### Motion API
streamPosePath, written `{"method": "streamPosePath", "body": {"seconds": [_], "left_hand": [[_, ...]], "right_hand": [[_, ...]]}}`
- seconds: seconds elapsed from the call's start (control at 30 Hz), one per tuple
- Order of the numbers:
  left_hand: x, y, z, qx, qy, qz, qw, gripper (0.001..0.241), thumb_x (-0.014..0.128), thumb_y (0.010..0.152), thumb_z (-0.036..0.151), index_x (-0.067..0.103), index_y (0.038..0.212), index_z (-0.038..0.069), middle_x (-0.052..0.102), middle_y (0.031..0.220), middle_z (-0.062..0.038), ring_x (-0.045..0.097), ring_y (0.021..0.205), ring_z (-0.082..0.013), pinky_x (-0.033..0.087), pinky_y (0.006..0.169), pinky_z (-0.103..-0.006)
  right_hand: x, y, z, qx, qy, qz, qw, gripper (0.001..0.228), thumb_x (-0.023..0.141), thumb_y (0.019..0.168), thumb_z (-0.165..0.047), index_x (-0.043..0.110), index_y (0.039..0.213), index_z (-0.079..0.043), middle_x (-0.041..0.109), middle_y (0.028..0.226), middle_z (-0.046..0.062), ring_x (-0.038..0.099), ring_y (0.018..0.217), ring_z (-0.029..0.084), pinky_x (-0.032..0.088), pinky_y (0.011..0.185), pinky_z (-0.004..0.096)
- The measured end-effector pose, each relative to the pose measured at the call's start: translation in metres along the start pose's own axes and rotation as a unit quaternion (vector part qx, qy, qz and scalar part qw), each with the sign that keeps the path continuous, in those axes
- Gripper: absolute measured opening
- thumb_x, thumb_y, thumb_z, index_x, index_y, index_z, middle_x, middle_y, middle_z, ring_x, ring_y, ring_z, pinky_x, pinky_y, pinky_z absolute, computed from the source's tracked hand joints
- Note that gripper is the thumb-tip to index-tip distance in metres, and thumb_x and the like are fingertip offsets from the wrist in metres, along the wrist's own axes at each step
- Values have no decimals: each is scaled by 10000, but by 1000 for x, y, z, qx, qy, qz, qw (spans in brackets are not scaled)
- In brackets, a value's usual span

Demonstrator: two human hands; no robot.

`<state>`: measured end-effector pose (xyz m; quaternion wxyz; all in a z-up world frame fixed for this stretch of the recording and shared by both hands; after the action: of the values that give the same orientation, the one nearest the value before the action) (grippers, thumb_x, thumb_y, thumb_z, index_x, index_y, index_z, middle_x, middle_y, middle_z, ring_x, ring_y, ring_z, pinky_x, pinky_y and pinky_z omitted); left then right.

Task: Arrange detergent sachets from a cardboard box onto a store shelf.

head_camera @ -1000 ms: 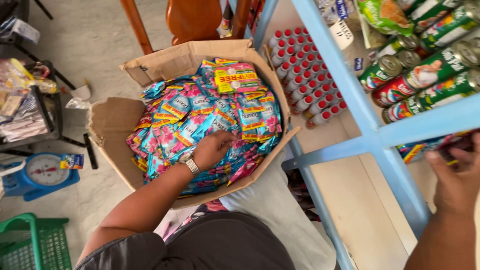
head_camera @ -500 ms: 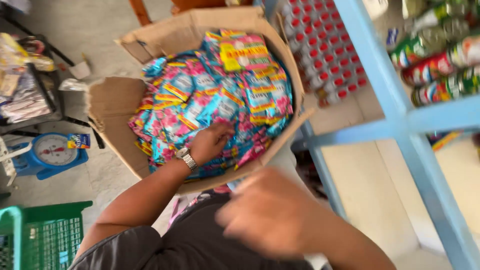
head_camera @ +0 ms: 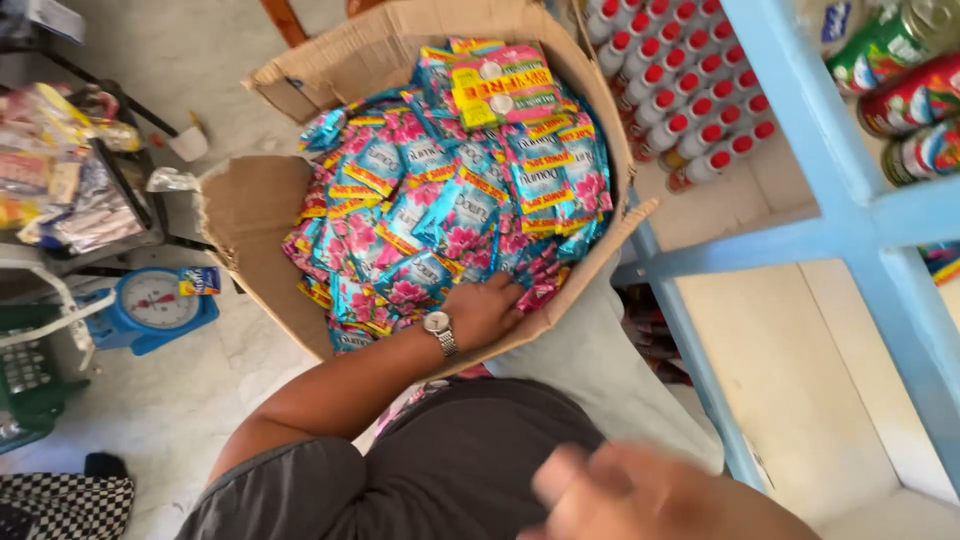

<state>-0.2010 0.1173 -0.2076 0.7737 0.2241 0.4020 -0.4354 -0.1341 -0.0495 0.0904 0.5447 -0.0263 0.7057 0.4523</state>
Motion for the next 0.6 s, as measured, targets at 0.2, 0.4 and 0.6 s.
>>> {"method": "streamPosePath", "body": {"seconds": [0.2,0.4,0.6], "left_hand": [[-55,4,-28,4,-30,192,981,175,641,960,236,689,1115,171,697,1027,-78,694,785,-348,548,620,-473],[-123,-7,-49,-74,-22,319,945,190,662,963,174,683,1151,161,671,1107,-105,697,897,-359,569,717,-466],[-110,-3,-61,-120,-18,251,960,362,686,915,203,629,1266,134,622,1192,-162,670,913,-397,553,711,-501]], "right_hand": [[70,-25,106,298,57,31,952,278,788,906,-61,697,1167,-43,670,1017,111,676,915,273,541,782,379],[189,-69,140,417,306,55,854,229,758,911,-67,709,1129,-15,662,967,80,678,834,148,535,701,284],[275,-121,168,525,398,100,746,188,763,911,-104,713,1075,-28,643,949,45,620,831,113,519,736,270]]}}
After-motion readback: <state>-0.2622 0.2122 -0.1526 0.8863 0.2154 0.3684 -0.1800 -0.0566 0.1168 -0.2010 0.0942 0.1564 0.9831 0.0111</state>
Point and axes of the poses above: each hand's wrist, its own y-axis towards the middle knuckle, its own x-axis out of the palm, z = x × y, the point moved 5 cm from there along y, towards the middle knuckle
